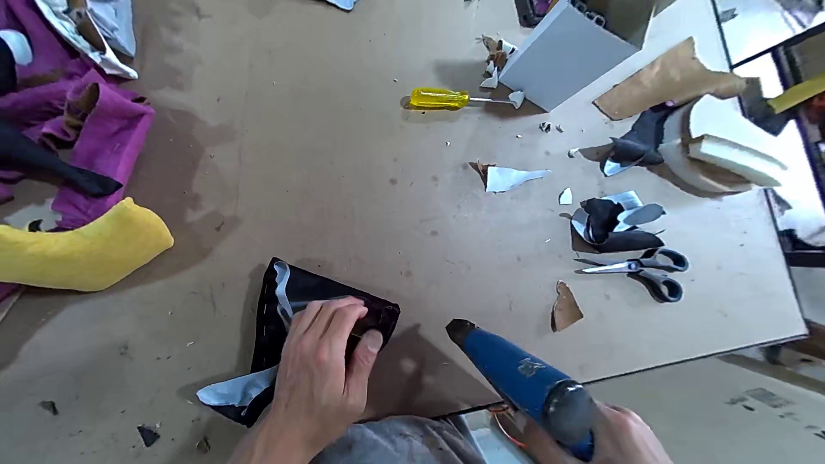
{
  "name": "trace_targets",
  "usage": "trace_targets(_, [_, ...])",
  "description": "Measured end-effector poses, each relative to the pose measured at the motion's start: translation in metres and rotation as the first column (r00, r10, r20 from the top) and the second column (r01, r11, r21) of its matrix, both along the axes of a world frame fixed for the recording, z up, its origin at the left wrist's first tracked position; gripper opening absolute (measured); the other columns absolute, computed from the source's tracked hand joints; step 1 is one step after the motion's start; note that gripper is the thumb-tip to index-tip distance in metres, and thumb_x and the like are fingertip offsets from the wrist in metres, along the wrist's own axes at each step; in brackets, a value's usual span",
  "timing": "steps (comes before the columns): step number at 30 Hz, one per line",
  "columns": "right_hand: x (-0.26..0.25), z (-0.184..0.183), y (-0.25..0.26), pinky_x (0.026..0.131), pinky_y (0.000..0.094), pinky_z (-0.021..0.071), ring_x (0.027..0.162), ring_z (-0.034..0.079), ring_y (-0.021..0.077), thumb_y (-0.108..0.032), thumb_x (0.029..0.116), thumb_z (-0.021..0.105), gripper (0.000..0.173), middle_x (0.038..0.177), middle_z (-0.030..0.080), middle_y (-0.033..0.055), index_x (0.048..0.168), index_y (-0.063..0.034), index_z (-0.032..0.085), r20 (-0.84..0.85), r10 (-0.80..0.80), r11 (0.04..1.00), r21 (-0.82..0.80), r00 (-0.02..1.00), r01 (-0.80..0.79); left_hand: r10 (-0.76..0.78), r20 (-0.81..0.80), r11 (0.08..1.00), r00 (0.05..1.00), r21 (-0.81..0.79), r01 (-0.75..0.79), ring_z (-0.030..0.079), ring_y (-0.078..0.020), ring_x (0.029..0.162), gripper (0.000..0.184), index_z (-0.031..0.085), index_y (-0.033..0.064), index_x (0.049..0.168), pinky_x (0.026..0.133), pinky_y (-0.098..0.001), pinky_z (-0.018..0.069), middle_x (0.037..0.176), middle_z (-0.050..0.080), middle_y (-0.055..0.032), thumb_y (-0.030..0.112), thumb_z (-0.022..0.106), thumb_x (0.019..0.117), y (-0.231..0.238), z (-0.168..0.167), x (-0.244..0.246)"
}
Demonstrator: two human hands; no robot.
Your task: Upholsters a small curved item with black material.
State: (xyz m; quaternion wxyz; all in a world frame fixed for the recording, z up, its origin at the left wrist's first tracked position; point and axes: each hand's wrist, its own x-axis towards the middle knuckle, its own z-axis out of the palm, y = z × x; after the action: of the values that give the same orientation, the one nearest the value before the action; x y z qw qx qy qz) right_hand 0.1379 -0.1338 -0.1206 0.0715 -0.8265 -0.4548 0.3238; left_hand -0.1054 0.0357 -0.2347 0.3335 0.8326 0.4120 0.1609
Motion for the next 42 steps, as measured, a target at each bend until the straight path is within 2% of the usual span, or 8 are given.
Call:
trace_targets(7, [-0.045,-0.008,0.002,0.059,0.0558,0.0554,0.069,0.073,0.0321,-0.025,0.0821,0.076,0.041,0.083,0.076,0.0144,0.117,-0.0040,0.073,0.010,-0.007,0.999,0.049,1.000,0.006,-0.066,-0.148,0.950,0.987,0.294,0.107,0.068,-0.0274,0.100,0.040,0.070,0.0147,0.082,0.082,-0.0465,0.0543,0.103,0.073,-0.0055,0.042,0.050,0.1026,-0.013,-0.029,0.011])
trace_targets(19, [-0.072,-0.016,0.033,0.058,0.0553,0.0549,0.069,0.073,0.0308,-0.030,0.0785,0.077,0.041,0.081,0.076,0.0120,0.112,-0.0059,0.075,-0.041,0.067,0.997,-0.039,0.997,-0.069,-0.018,-0.262,0.962,0.965,0.259,0.088,0.062,-0.0342,0.119,0.036,0.070,0.0190,0.082,0.090,-0.0504,0.0512,0.117,0.069,-0.0105,0.039,0.047,0.1007,-0.011,-0.029,0.017])
trace_targets(23, [-0.058,-0.006,0.025,0.059,0.0598,0.0531,0.067,0.071,0.0348,-0.028,0.0812,0.074,0.039,0.075,0.072,0.0134,0.111,-0.0028,0.073,0.094,-0.056,0.993,-0.095,0.994,0.065,-0.048,-0.130,0.999,0.990,0.015,0.051,0.060,-0.0306,0.124,0.048,0.072,0.0143,0.087,0.094,-0.0495,0.0517,0.125,0.068,-0.0106,0.041,0.036,0.1044,0.000,-0.017,0.012])
trace_targets(26, [-0.025,-0.015,0.014,0.060,0.0629,0.0525,0.069,0.070,0.0394,-0.031,0.0874,0.071,0.053,0.082,0.072,0.0172,0.130,-0.0015,0.062,0.285,-0.136,0.989,-0.018,0.949,0.147,0.044,0.273,0.938,0.961,-0.342,0.055,0.060,-0.0173,0.124,0.054,0.068,0.0125,0.118,0.105,-0.0439,0.0523,0.130,0.064,-0.0038,0.049,0.030,0.1088,0.025,0.009,-0.023])
trace_targets(30, [0.027,-0.065,0.022,0.076,0.0735,0.0496,0.096,0.067,0.0532,-0.022,0.0850,0.063,0.072,0.116,0.066,0.0319,0.151,0.0000,0.045,0.350,-0.117,0.989,0.126,0.929,0.076,0.067,0.348,0.998,0.935,-0.017,-0.065,0.065,-0.0147,0.116,0.055,0.066,0.0160,0.121,0.096,-0.0400,0.0572,0.121,0.069,-0.0009,0.054,0.029,0.1087,0.041,0.037,-0.091])
trace_targets(34, [0.031,-0.075,0.040,0.080,0.0720,0.0495,0.106,0.064,0.0537,-0.019,0.0917,0.061,0.052,0.122,0.064,0.0306,0.141,-0.0041,0.059,0.383,-0.068,0.974,0.225,0.921,-0.022,0.111,0.057,0.953,0.992,0.277,-0.122,0.067,-0.0201,0.113,0.049,0.070,0.0114,0.111,0.096,-0.0435,0.0551,0.114,0.072,-0.0082,0.054,0.047,0.1016,0.007,0.037,-0.123])
trace_targets(38, [-0.012,-0.071,0.063,0.085,0.0572,0.0582,0.110,0.068,0.0347,-0.029,0.0947,0.060,0.047,0.127,0.066,0.0169,0.138,-0.0102,0.062,0.115,0.094,0.948,0.295,0.989,-0.124,0.089,-0.260,0.916,0.962,0.400,0.023,0.050,-0.0401,0.139,0.048,0.067,0.0198,0.130,0.104,-0.0661,0.0442,0.146,0.059,-0.0125,0.044,0.068,0.0882,-0.026,0.000,-0.097])
trace_targets(42, [-0.048,-0.107,0.096,0.091,0.0358,0.0602,0.112,0.067,0.0155,-0.026,0.0876,0.067,0.069,0.138,0.060,0.0065,0.152,-0.0148,0.047,-0.511,0.105,0.969,0.246,0.853,0.028,0.067,-0.183,0.963,0.981,0.270,-0.016,0.064,-0.0344,0.123,0.049,0.067,0.0171,0.135,0.092,-0.0501,0.0589,0.148,0.056,-0.0131,0.020,0.071,0.0855,-0.006,-0.012,-0.084])
